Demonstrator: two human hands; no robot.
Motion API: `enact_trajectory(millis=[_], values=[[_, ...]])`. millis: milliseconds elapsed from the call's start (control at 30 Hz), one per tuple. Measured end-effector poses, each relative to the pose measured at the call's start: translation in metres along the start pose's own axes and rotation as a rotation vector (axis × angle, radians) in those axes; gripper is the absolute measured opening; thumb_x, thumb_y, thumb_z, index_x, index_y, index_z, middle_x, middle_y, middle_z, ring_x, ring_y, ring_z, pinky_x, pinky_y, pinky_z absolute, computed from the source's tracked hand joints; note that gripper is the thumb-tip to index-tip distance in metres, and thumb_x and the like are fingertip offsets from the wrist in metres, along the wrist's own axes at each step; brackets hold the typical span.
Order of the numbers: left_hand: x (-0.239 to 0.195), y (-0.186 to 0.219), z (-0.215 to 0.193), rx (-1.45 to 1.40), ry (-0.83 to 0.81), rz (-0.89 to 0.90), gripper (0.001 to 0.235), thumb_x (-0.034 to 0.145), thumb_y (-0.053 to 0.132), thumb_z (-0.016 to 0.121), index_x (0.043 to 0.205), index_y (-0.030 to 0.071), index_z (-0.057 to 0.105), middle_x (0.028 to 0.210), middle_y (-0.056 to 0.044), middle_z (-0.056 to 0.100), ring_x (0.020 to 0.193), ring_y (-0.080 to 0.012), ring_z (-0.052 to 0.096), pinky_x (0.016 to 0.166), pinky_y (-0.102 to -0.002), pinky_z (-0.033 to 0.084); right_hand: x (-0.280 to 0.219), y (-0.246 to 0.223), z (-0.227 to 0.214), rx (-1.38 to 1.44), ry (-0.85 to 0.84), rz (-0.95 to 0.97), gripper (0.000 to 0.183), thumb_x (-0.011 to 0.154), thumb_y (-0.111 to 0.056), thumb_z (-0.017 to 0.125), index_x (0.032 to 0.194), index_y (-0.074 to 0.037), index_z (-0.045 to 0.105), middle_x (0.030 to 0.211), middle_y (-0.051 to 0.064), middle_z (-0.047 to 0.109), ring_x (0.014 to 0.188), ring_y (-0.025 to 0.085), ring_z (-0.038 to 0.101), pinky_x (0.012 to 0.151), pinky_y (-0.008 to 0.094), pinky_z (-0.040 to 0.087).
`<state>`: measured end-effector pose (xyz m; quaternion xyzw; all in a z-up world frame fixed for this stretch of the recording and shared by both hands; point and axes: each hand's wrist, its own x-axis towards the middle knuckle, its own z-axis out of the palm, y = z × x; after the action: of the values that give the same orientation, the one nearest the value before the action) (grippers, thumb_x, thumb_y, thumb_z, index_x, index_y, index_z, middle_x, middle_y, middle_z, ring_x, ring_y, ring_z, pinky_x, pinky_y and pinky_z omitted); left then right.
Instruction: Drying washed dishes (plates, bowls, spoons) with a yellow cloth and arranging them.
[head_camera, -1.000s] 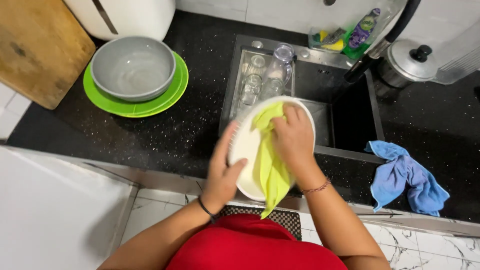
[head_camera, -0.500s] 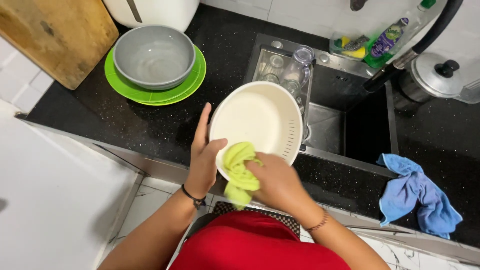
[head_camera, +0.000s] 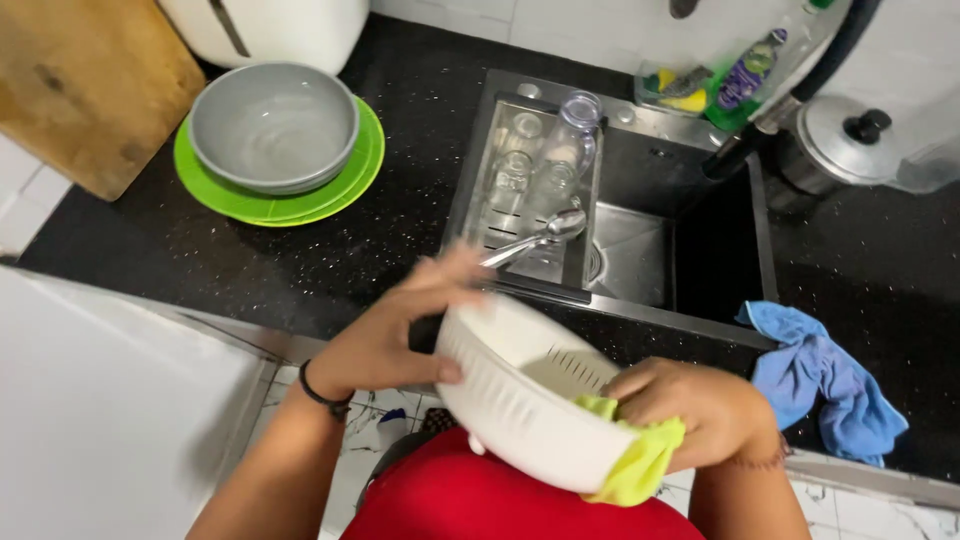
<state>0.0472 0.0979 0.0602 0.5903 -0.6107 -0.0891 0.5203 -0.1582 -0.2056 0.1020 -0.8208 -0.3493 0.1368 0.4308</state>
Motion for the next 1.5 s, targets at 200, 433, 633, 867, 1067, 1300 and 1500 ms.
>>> enact_trajectory(millis=[200,433,633,867,1067,1300,1500], values=[[-0.009,-0.036,0.016,-0.613,-0.107,-0.440,0.023,0.089,0.017,0.076,0.100,-0.003,0.075,0.090,-0.006,0.076,0.083,-0.0097,0.066,0.076,-0.026,0.054,-0.067,0.123,0.038,0.690,0.974,0.138,0.037,0.098,-0.032,0.073,0.104,0.003,0.063,0.109,0.013,0.067,0.098,0.023,0.063,0.090,0.042,0.055],[-0.001,-0.037,0.015,-0.578,0.155,-0.435,0.029,0.104,0.019,0.060,0.089,-0.002,0.071,0.079,0.003,0.066,0.074,-0.0038,0.056,0.065,-0.023,0.047,-0.036,0.074,0.004,0.289,1.443,-0.266,0.073,0.104,-0.042,0.068,0.157,-0.002,0.038,0.154,0.009,0.052,0.143,0.027,0.054,0.124,0.043,0.046],[0.037,-0.001,0.043,-0.163,0.194,-0.442,0.028,0.101,0.017,0.061,0.079,0.000,0.065,0.066,-0.002,0.059,0.062,-0.0066,0.053,0.055,-0.027,0.045,0.020,0.018,0.031,-0.144,1.451,0.093,0.056,0.097,-0.036,0.067,0.141,-0.004,0.055,0.143,0.014,0.061,0.132,0.031,0.061,0.115,0.046,0.047],[0.042,0.014,0.049,-0.001,0.189,-0.268,0.024,0.097,0.018,0.061,0.080,0.000,0.063,0.067,-0.011,0.061,0.057,-0.0156,0.060,0.054,-0.031,0.047,0.021,0.048,0.009,-0.408,1.228,0.137,0.036,0.089,-0.018,0.065,0.123,-0.007,0.063,0.132,0.025,0.063,0.127,0.044,0.057,0.112,0.048,0.045],[0.041,0.002,0.077,-0.077,0.269,-0.333,0.025,0.100,0.018,0.063,0.083,-0.001,0.063,0.071,-0.011,0.060,0.063,-0.0148,0.056,0.059,-0.031,0.048,0.040,0.024,0.018,-0.434,1.256,0.299,0.044,0.087,-0.019,0.068,0.128,-0.004,0.061,0.136,0.026,0.059,0.125,0.049,0.055,0.109,0.052,0.046],[0.014,-0.066,0.100,-0.223,0.550,-0.256,0.032,0.098,0.017,0.063,0.124,0.000,0.058,0.116,-0.010,0.065,0.103,-0.0199,0.066,0.088,-0.032,0.056,0.092,-0.004,0.055,-1.135,0.829,0.192,0.027,0.068,-0.017,0.074,0.095,-0.013,0.072,0.137,0.006,0.061,0.136,0.041,0.050,0.113,0.069,0.034],[0.053,0.006,0.053,-1.205,0.762,-0.472,0.052,0.104,0.040,0.044,0.134,-0.001,0.056,0.120,-0.015,0.068,0.104,-0.0242,0.068,0.092,-0.038,0.056,0.084,0.074,0.104,-1.244,0.822,-0.037,0.014,0.094,-0.021,0.072,0.108,-0.024,0.076,0.135,-0.007,0.062,0.139,0.023,0.050,0.125,0.058,0.031]])
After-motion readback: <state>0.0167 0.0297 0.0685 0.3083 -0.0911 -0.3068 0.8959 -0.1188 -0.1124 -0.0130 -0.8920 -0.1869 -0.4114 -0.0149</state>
